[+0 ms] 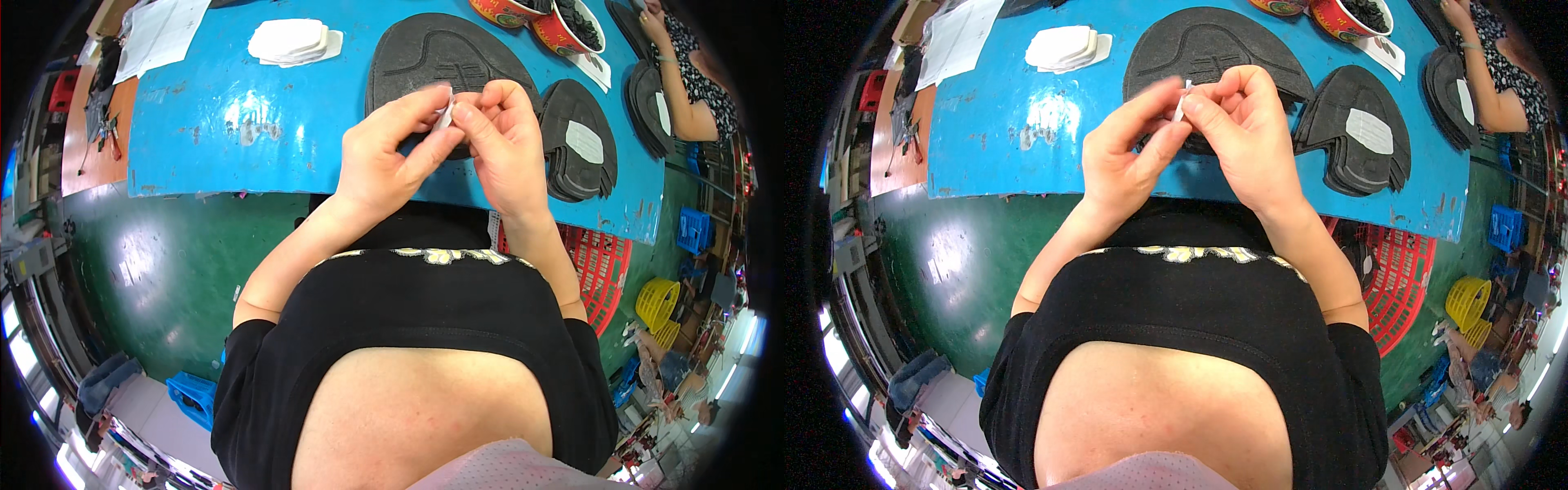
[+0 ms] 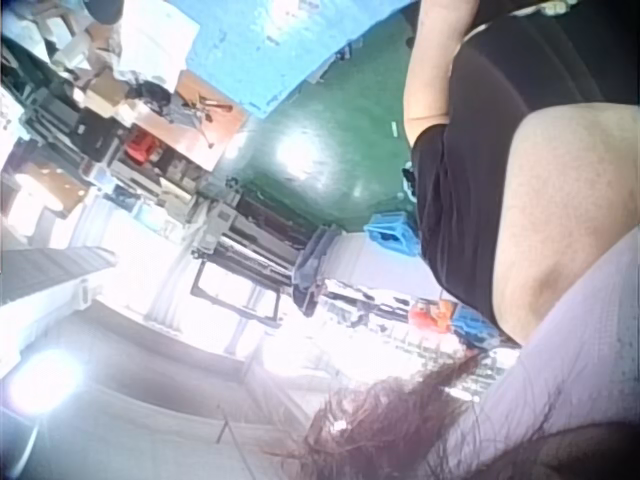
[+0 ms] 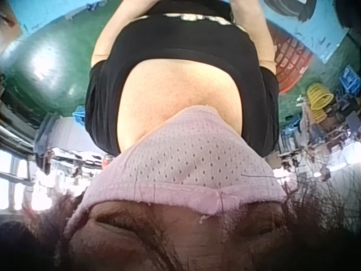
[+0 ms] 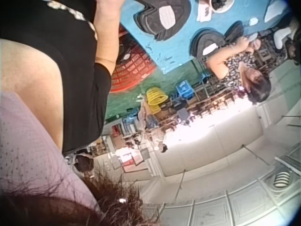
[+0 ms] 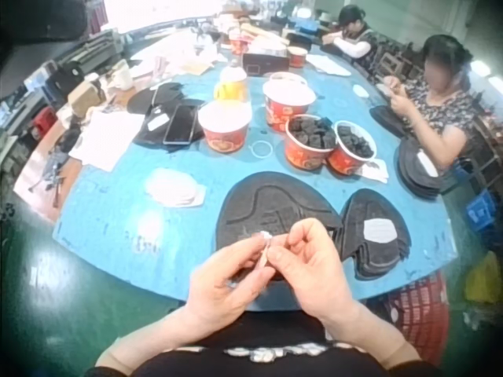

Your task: The person peels the backing off adhesive patches by hand and attaches them onto shoe component pieces, pressing each patch flat.

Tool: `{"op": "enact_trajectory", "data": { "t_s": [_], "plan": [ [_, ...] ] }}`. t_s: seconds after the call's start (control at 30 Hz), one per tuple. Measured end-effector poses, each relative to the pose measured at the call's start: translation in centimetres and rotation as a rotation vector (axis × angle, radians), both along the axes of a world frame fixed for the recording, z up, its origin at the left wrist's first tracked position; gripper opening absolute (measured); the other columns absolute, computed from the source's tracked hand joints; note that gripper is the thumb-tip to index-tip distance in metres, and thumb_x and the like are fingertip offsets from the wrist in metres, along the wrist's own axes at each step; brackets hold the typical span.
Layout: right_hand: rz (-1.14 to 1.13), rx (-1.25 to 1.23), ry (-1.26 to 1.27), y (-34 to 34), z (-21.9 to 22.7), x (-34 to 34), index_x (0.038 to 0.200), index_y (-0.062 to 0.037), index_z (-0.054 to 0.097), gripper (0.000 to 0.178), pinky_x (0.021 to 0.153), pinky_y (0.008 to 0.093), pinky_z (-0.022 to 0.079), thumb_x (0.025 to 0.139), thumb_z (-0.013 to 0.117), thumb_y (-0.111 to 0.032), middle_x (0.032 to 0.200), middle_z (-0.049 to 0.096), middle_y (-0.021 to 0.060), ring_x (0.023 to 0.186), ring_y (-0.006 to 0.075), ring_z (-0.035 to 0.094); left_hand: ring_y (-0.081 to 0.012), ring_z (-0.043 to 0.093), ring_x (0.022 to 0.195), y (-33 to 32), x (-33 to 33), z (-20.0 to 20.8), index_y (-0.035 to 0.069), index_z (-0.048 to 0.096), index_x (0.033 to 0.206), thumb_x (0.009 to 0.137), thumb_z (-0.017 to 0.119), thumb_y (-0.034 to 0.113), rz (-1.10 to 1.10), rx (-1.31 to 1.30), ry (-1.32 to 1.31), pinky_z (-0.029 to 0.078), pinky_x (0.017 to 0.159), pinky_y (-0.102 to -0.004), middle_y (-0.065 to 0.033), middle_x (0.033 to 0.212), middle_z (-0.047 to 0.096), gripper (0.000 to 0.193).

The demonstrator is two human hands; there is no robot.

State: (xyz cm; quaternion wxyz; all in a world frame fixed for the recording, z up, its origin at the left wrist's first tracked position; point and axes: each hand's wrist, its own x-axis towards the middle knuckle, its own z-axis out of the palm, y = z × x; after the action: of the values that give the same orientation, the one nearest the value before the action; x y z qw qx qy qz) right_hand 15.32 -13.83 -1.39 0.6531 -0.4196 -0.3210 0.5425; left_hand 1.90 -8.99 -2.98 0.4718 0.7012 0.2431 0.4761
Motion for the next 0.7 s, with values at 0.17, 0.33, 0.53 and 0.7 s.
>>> {"op": "enact_trajectory", "data": {
  "t_s": [0.17, 0.33, 0.53, 0.7],
  "plan": [
    [0.008, 0.118, -0.081, -0.1, 0.1, -0.2, 0.091, -0.0059, 0.038, 0.016, 0.078, 0.026, 0.046, 0.087, 0.053, -0.001, 0.09, 0.057, 0.0086, 0.085, 0.0122, 0.055, -0.0163, 0.06, 0.092, 0.6, -0.7, 0.8, -0.002, 0.056, 0.101, 0.084, 0.059, -0.001, -0.245, -0.5, -0.127, 0.049, 0.082, -0.0272, -0.0108, 0.102, 0.06, 0.018],
    [0.02, 0.093, -0.074, -0.3, -0.5, 0.0, 0.091, -0.0061, 0.038, 0.015, 0.079, 0.0276, 0.046, 0.088, 0.052, -0.001, 0.091, 0.057, 0.0081, 0.085, 0.0125, 0.055, -0.0112, 0.059, 0.083, 1.1, -0.7, 0.8, -0.002, 0.059, 0.095, 0.084, 0.062, 0.006, -0.284, -0.633, -0.206, 0.049, 0.077, -0.0241, -0.0059, 0.09, 0.062, 0.014],
    [0.029, 0.106, -0.089, -0.1, -0.6, -0.1, 0.093, -0.0051, 0.038, 0.019, 0.075, 0.0229, 0.046, 0.087, 0.055, -0.003, 0.088, 0.056, 0.0061, 0.085, 0.0092, 0.054, -0.012, 0.059, 0.081, 1.0, -0.7, 0.7, -0.004, 0.059, 0.096, 0.086, 0.057, 0.005, -0.266, -0.661, -0.236, 0.049, 0.076, -0.0251, -0.0081, 0.088, 0.063, 0.013],
    [0.043, 0.13, -0.068, 0.0, -0.5, -0.2, 0.094, -0.0046, 0.037, 0.019, 0.075, 0.0245, 0.046, 0.087, 0.055, -0.002, 0.088, 0.056, 0.0062, 0.085, 0.0103, 0.054, -0.0121, 0.06, 0.08, 1.1, -0.7, 0.5, -0.005, 0.059, 0.097, 0.087, 0.055, 0.005, -0.247, -0.675, -0.237, 0.049, 0.076, -0.0255, -0.0086, 0.086, 0.063, 0.015]
  ]
}}
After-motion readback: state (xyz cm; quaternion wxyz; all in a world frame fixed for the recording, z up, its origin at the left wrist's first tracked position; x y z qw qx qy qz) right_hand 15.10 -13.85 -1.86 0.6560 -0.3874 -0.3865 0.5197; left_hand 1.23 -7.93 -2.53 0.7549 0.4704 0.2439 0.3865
